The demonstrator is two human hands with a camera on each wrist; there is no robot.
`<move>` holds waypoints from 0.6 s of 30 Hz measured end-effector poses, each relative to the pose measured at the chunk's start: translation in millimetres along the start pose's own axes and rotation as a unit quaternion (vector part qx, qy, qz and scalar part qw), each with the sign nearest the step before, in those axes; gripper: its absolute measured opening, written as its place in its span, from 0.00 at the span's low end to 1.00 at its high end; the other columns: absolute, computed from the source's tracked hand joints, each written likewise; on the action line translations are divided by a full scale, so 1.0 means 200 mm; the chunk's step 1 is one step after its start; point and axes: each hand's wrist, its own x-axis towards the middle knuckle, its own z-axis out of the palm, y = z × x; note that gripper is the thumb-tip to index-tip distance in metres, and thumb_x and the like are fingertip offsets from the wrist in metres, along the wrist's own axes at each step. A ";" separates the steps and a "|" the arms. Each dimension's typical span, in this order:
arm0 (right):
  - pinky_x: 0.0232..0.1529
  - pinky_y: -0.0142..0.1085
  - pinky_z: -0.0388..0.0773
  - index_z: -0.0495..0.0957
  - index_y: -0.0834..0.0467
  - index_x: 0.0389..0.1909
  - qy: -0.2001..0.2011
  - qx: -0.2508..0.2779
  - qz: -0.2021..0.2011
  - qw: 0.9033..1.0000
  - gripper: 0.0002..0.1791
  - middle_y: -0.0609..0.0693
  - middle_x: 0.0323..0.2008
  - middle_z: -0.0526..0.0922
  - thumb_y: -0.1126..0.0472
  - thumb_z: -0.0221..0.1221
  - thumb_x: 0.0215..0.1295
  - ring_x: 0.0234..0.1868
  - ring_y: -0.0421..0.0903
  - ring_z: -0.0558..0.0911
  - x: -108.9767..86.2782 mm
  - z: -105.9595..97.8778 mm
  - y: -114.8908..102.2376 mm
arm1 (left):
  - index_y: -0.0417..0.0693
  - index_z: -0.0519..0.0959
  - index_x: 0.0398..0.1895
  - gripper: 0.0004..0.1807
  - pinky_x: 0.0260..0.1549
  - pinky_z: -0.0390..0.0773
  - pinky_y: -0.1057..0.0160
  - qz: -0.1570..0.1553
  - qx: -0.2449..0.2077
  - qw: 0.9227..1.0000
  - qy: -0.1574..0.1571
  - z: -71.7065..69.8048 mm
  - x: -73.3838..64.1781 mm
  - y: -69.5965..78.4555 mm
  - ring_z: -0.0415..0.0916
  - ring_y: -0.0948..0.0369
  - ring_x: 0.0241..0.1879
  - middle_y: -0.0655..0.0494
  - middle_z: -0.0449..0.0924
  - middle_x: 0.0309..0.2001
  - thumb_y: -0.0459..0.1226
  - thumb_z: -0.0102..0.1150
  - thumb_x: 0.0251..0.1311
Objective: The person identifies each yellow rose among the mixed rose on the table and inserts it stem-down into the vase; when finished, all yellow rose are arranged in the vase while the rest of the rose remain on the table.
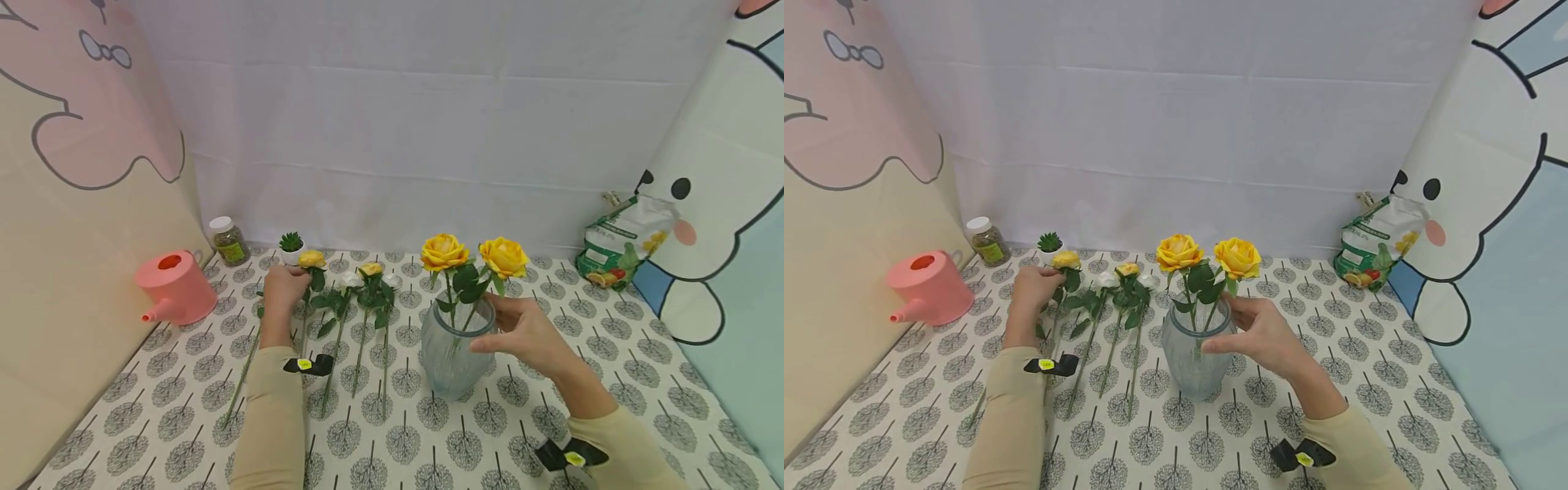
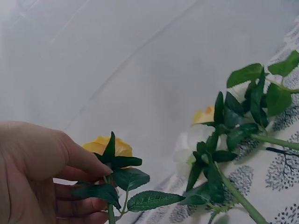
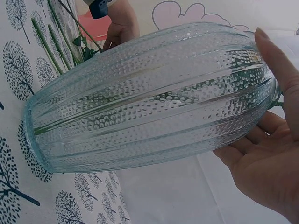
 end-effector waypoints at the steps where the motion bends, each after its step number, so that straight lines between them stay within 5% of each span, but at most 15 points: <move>1: 0.59 0.30 0.72 0.64 0.74 0.68 -0.001 0.001 0.001 1.000 0.40 0.66 0.66 0.70 0.69 0.71 0.57 0.65 0.60 0.71 0.00 0.00 0.00 | 0.34 0.81 0.57 0.19 0.42 0.79 0.47 -0.003 -0.005 1.000 -0.006 -0.01 0.00 0.01 0.77 0.42 0.51 0.36 0.78 0.58 0.37 0.56 0.68; 6: 0.59 0.30 0.72 0.63 0.74 0.68 -0.004 0.004 0.002 1.000 0.40 0.66 0.66 0.69 0.69 0.71 0.57 0.66 0.61 0.70 0.00 0.00 0.00 | 0.35 0.78 0.61 0.22 0.52 0.79 0.47 -0.010 -0.068 0.997 -0.045 -0.06 -0.02 0.04 0.75 0.42 0.56 0.36 0.76 0.60 0.40 0.56 0.70; 10: 0.59 0.30 0.72 0.63 0.74 0.68 -0.004 0.004 -0.002 1.000 0.40 0.66 0.66 0.69 0.69 0.71 0.56 0.66 0.61 0.70 0.00 0.00 0.00 | 0.38 0.76 0.64 0.24 0.50 0.82 0.57 -0.013 -0.152 0.986 -0.071 -0.12 -0.03 0.07 0.77 0.49 0.55 0.39 0.78 0.58 0.42 0.58 0.71; 18: 0.59 0.30 0.73 0.63 0.75 0.68 0.000 0.007 -0.003 1.000 0.40 0.67 0.66 0.70 0.70 0.71 0.56 0.66 0.62 0.70 0.00 0.00 0.00 | 0.38 0.75 0.66 0.27 0.49 0.80 0.63 0.007 -0.243 0.967 -0.082 -0.22 -0.07 0.12 0.80 0.68 0.41 0.61 0.82 0.43 0.44 0.62 0.69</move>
